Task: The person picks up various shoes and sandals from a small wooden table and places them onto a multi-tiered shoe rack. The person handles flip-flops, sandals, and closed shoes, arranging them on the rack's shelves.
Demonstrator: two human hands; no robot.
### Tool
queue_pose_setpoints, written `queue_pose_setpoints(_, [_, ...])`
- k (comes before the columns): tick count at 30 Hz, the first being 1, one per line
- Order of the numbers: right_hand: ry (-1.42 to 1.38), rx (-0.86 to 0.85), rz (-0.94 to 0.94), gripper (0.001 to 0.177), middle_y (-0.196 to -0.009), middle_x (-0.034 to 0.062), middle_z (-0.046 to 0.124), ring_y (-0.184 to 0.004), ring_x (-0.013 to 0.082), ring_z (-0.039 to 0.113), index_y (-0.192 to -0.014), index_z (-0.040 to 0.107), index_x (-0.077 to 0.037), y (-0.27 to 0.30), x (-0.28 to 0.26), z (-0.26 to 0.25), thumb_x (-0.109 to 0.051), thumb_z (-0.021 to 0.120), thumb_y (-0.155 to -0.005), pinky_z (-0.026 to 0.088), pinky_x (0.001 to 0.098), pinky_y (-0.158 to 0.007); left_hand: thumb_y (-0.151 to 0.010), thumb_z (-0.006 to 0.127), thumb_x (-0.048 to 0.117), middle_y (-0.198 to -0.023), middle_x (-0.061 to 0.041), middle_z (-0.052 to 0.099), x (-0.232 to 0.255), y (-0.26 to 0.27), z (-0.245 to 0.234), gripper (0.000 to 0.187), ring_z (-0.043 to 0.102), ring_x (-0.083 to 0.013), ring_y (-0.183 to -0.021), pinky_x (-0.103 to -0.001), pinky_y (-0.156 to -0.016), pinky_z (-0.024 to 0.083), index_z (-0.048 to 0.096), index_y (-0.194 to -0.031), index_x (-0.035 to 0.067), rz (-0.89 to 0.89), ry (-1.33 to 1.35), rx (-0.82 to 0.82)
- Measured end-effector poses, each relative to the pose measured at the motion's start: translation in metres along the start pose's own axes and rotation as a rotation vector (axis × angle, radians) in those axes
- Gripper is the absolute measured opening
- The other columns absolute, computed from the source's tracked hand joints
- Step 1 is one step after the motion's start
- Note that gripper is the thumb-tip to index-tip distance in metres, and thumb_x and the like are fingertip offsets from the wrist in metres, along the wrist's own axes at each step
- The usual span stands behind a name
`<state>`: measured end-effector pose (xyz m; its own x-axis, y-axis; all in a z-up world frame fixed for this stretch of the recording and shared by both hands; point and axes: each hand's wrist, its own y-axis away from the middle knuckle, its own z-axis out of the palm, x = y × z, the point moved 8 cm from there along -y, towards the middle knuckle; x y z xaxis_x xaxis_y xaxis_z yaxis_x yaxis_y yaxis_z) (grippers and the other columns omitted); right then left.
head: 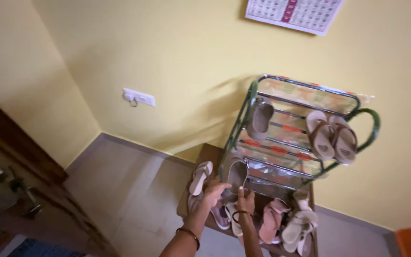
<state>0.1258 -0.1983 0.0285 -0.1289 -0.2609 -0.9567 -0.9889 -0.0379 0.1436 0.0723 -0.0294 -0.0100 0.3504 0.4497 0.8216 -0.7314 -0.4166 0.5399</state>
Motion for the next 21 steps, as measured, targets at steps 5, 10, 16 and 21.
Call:
queue_pose_setpoints(5, [-0.291, -0.018, 0.187, 0.063, -0.122, 0.0166, 0.065, -0.09, 0.0306, 0.068, -0.139, 0.05, -0.001, -0.003, 0.012, -0.024, -0.038, 0.068, -0.092, 0.06, 0.0423, -0.061, -0.078, 0.08, 0.028, -0.08, 0.003, 0.058, 0.007, 0.002, 0.043, 0.026, 0.048, -0.015, -0.066, -0.032, -0.054, 0.034, 0.074, -0.1, 0.014, 0.083, -0.035, -0.139])
queue_pose_setpoints(10, [-0.037, 0.076, -0.11, 0.053, -0.116, 0.0256, 0.074, -0.098, 0.0312, 0.071, -0.13, 0.062, 0.011, -0.008, -0.015, -0.06, -0.031, 0.073, -0.099, 0.057, 0.0406, -0.085, -0.079, 0.078, 0.025, -0.09, 0.002, 0.067, 0.013, 0.008, 0.072, 0.033, 0.057, -0.0122, -0.078, -0.03, -0.064, 0.042, 0.073, -0.109, 0.015, 0.065, -0.1, -0.26])
queue_pose_setpoints(16, [-0.364, 0.17, -0.115, 0.062, -0.126, 0.0189, 0.065, -0.108, 0.0277, 0.065, -0.146, 0.044, 0.002, 0.001, -0.016, -0.073, -0.011, 0.07, -0.092, 0.055, 0.0382, -0.091, -0.077, 0.079, 0.016, -0.096, 0.0, 0.069, 0.04, 0.03, 0.096, 0.057, 0.061, -0.0138, -0.084, -0.035, -0.071, 0.048, 0.063, -0.132, 0.013, 0.145, -0.171, -0.364])
queue_pose_setpoints(21, [-0.445, 0.174, -0.226, 0.058, -0.12, 0.0218, 0.068, -0.099, 0.0269, 0.068, -0.145, 0.047, 0.002, -0.006, -0.036, -0.078, -0.007, 0.069, -0.092, 0.058, 0.0364, -0.082, -0.076, 0.077, 0.014, -0.095, -0.002, 0.068, 0.061, 0.038, 0.109, 0.07, 0.059, -0.0139, -0.08, -0.033, -0.068, 0.046, 0.059, -0.143, 0.014, 0.204, -0.138, -0.383])
